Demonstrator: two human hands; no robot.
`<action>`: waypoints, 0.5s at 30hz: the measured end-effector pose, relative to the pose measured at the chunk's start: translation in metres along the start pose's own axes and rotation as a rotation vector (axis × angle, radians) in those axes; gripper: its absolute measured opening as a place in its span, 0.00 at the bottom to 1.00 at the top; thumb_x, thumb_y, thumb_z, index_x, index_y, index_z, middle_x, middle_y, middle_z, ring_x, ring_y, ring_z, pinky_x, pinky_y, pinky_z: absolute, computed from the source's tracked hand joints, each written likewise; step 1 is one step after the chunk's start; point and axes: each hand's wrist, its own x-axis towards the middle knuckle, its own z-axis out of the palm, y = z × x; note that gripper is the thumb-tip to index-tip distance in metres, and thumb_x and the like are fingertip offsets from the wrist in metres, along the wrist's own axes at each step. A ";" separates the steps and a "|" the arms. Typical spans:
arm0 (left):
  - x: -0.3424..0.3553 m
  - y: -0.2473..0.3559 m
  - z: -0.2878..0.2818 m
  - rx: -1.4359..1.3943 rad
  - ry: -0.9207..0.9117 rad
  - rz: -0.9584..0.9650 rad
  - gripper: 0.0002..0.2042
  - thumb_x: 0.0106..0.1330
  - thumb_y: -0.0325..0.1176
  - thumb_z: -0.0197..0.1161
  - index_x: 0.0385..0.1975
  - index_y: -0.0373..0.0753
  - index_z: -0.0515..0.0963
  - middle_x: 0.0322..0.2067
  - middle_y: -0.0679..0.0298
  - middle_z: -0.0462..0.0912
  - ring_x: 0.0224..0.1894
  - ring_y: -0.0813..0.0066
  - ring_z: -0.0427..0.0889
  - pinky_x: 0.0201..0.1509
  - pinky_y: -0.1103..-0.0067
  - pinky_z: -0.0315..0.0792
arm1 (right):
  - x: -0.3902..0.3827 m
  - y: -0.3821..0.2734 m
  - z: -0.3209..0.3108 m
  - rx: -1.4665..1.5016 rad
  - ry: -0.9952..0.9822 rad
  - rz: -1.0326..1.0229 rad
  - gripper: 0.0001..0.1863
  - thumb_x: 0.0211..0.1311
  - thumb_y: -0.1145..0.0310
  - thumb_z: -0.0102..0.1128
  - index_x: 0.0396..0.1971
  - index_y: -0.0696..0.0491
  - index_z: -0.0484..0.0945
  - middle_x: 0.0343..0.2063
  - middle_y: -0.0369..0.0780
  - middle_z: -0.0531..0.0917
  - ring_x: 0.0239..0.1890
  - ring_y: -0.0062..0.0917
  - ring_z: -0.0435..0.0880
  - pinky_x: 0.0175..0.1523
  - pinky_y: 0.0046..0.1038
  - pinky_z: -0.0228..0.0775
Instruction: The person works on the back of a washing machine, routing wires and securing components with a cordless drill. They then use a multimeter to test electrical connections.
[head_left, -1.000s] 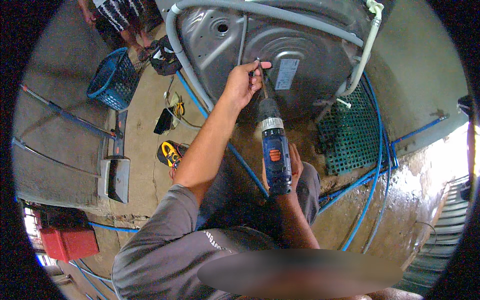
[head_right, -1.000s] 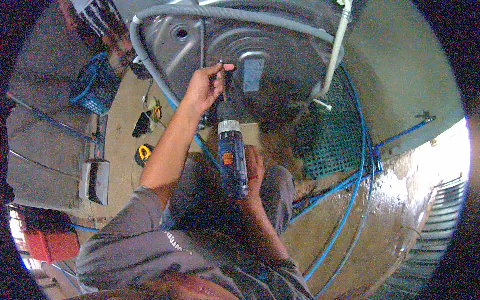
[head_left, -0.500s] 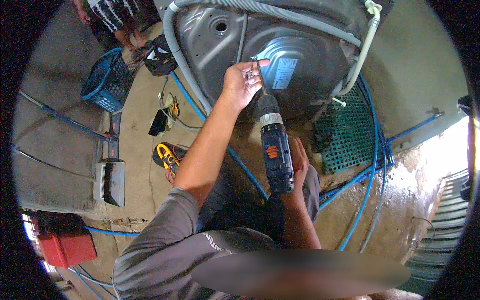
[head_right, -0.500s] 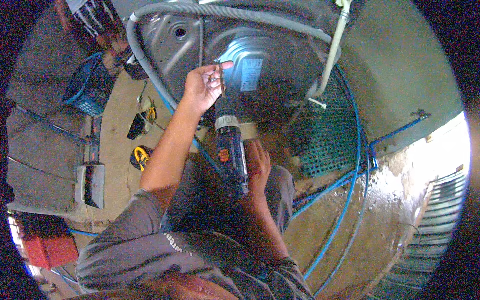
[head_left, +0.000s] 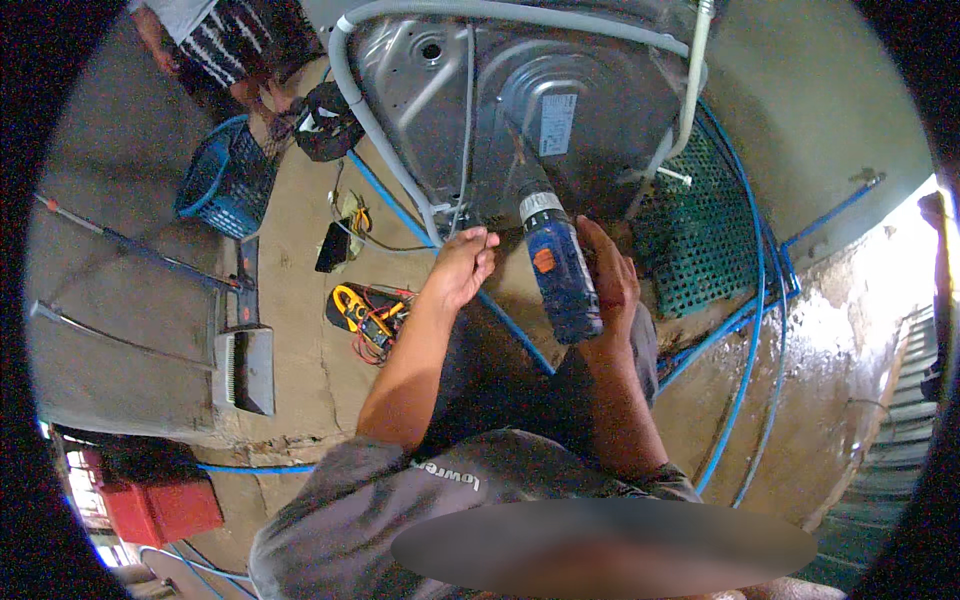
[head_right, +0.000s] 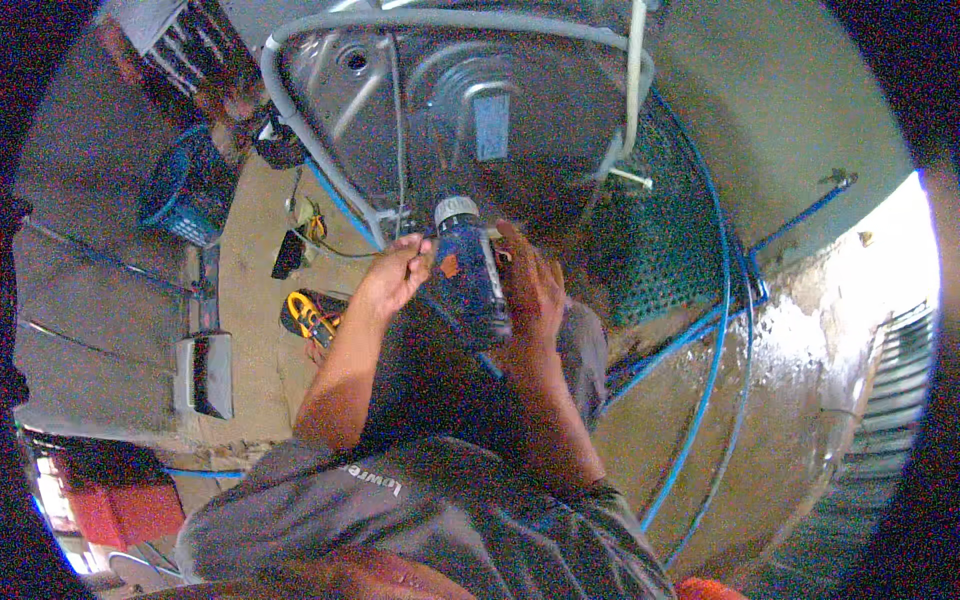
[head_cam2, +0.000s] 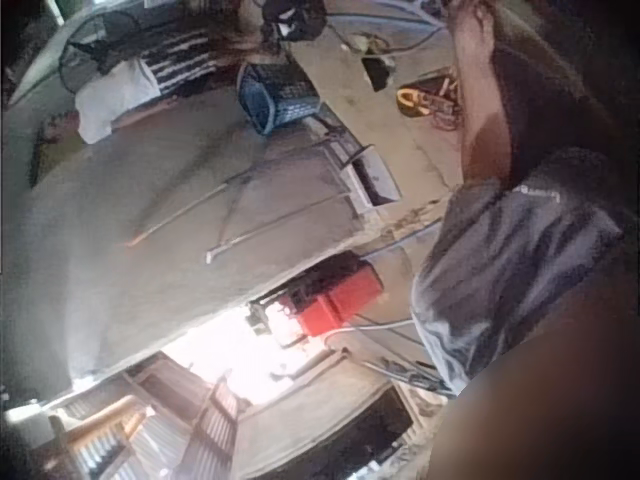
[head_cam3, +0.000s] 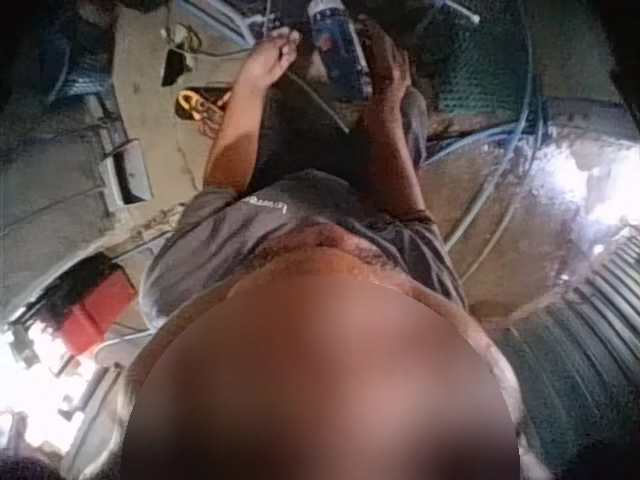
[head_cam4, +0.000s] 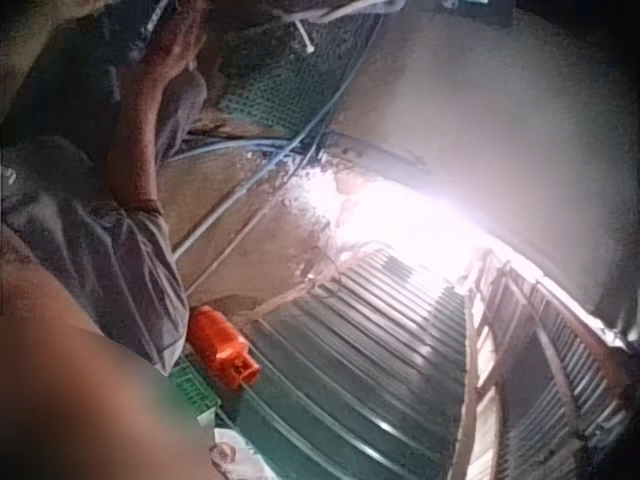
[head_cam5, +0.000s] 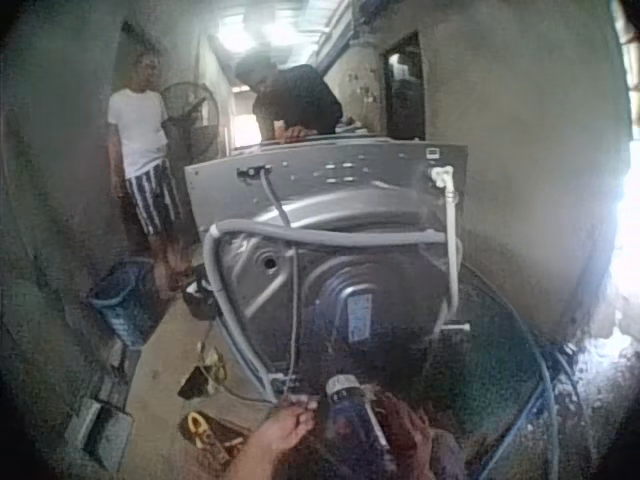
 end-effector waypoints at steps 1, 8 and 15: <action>-0.009 -0.002 -0.009 -0.026 -0.039 0.017 0.05 0.80 0.30 0.53 0.45 0.39 0.76 0.34 0.66 0.80 0.24 0.84 0.70 0.26 0.83 0.67 | -0.004 -0.004 -0.006 0.115 -0.021 0.080 0.23 0.58 0.74 0.66 0.57 0.54 0.80 0.45 0.42 0.88 0.46 0.32 0.88 0.50 0.32 0.79; -0.030 0.024 -0.010 -0.119 -0.088 0.182 0.09 0.80 0.33 0.55 0.52 0.37 0.77 0.35 0.69 0.80 0.25 0.84 0.69 0.26 0.85 0.65 | -0.066 -0.013 -0.029 0.370 -0.213 0.161 0.18 0.58 0.77 0.69 0.50 0.52 0.83 0.44 0.38 0.88 0.45 0.25 0.87 0.53 0.30 0.79; -0.036 0.061 0.033 -0.320 -0.287 0.202 0.07 0.78 0.35 0.60 0.45 0.38 0.77 0.33 0.67 0.80 0.25 0.84 0.69 0.26 0.84 0.64 | -0.090 -0.002 -0.042 0.347 -0.308 0.232 0.16 0.61 0.78 0.68 0.49 0.52 0.84 0.48 0.39 0.88 0.52 0.25 0.87 0.57 0.32 0.79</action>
